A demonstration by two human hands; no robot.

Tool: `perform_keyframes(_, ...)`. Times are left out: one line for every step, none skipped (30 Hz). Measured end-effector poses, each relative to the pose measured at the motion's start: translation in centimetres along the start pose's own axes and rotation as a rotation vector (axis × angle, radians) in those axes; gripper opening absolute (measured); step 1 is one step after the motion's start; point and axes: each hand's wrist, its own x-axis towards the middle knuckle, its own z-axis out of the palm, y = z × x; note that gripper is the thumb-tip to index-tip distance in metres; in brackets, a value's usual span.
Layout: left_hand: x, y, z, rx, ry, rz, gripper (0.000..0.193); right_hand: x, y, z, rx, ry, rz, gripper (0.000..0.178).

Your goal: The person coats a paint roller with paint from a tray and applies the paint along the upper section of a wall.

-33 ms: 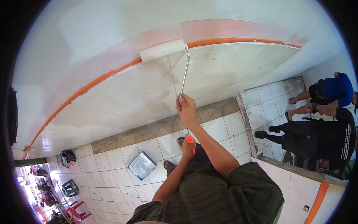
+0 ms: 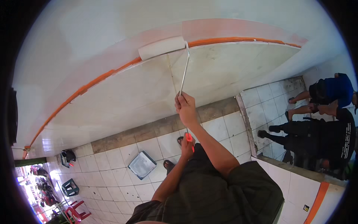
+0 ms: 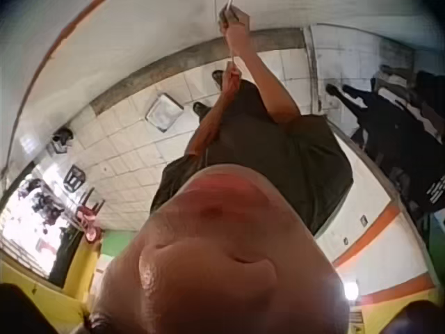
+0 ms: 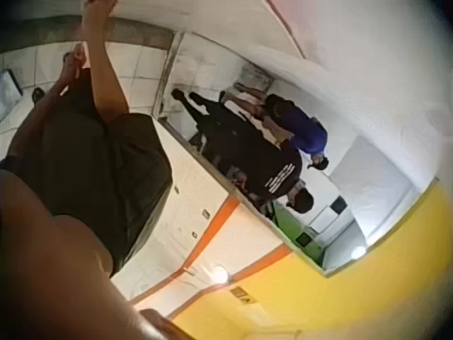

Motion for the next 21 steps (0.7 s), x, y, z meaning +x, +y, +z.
perform_keyframes(0.6,0.1,-0.3,-0.024,0.01,-0.004,0.018,0.3,-0.2,0.2,-0.017,0.048,0.027,0.031)
perform_keyframes(1.5,0.2,-0.7,-0.048,0.021,-0.005,0.018,0.6,-0.4,0.5,0.007,0.019,-0.02,0.031)
perform_keyframes(2.1,0.3,-1.1,0.026,0.006,0.045,0.017,1.0,-0.7,0.6,0.023,-0.013,-0.038,0.031)
perform_keyframes(2.4,0.4,-1.4,0.055,0.032,0.058,0.014,1.2,-1.0,0.7,0.047,-0.063,-0.079,0.031)
perform_keyframes(2.8,0.3,-1.4,0.036,0.021,0.074,0.014,1.3,-1.2,0.8,0.042,-0.08,-0.11,0.032)
perform_keyframes(2.9,0.3,-1.3,0.019,0.008,0.093,0.014,1.3,-1.3,0.7,0.032,-0.051,-0.095,0.032)
perform_keyframes(2.7,0.1,-1.1,0.019,0.005,0.092,0.014,1.2,-1.3,0.6,0.026,-0.048,-0.071,0.033)
perform_keyframes(2.3,-0.1,-0.7,-0.037,-0.009,0.067,0.015,1.0,-1.2,0.3,0.026,-0.061,-0.071,0.033)
perform_keyframes(1.8,-0.3,-0.2,-0.088,-0.037,0.029,0.016,0.7,-0.9,0.0,0.018,-0.035,-0.049,0.034)
perform_keyframes(1.2,-0.6,0.2,-0.092,-0.024,0.047,0.016,0.3,-0.5,-0.3,0.012,-0.031,-0.042,0.034)
perform_keyframes(0.4,-0.8,0.5,-0.092,-0.017,0.047,0.018,0.0,-0.2,-0.6,0.013,-0.023,-0.023,0.035)
perform_keyframes(0.0,-0.9,0.7,-0.094,-0.021,0.051,0.02,-0.2,0.1,-0.8,0.005,0.04,0.041,0.035)
perform_keyframes(-0.4,-0.9,0.6,0.002,0.016,0.089,0.027,-0.3,0.2,-0.8,-0.026,0.085,0.097,0.036)
perform_keyframes(-0.4,-0.8,0.6,-0.11,-0.003,0.016,0.028,-0.4,0.3,-0.7,-0.013,0.074,0.083,0.034)
perform_keyframes(-0.2,-0.6,0.3,-0.075,0.018,0.038,0.028,-0.2,0.2,-0.6,0.006,0.0,0.023,0.033)
perform_keyframes(0.2,-0.3,-0.3,-0.049,-0.026,0.025,0.029,0.0,-0.1,-0.2,-0.005,0.06,0.073,0.032)
perform_keyframes(0.7,0.1,-0.9,-0.037,-0.001,0.025,0.021,0.2,-0.5,0.2,0.019,-0.014,0.006,0.031)
perform_keyframes(1.5,0.5,-1.3,-0.034,-0.005,0.009,0.014,0.6,-1.1,0.7,0.019,0.005,0.002,0.03)
perform_keyframes(2.2,0.8,-1.3,0.062,0.054,0.035,0.012,0.9,-1.6,1.2,0.022,-0.003,-0.036,0.031)
perform_keyframes(3.0,1.1,-1.6,0.046,0.038,0.082,0.013,1.1,-2.2,1.4,0.027,-0.047,-0.07,0.031)
perform_keyframes(3.5,1.3,-1.5,-0.007,0.026,0.093,0.014,1.3,-2.7,1.7,0.024,-0.042,-0.075,0.032)
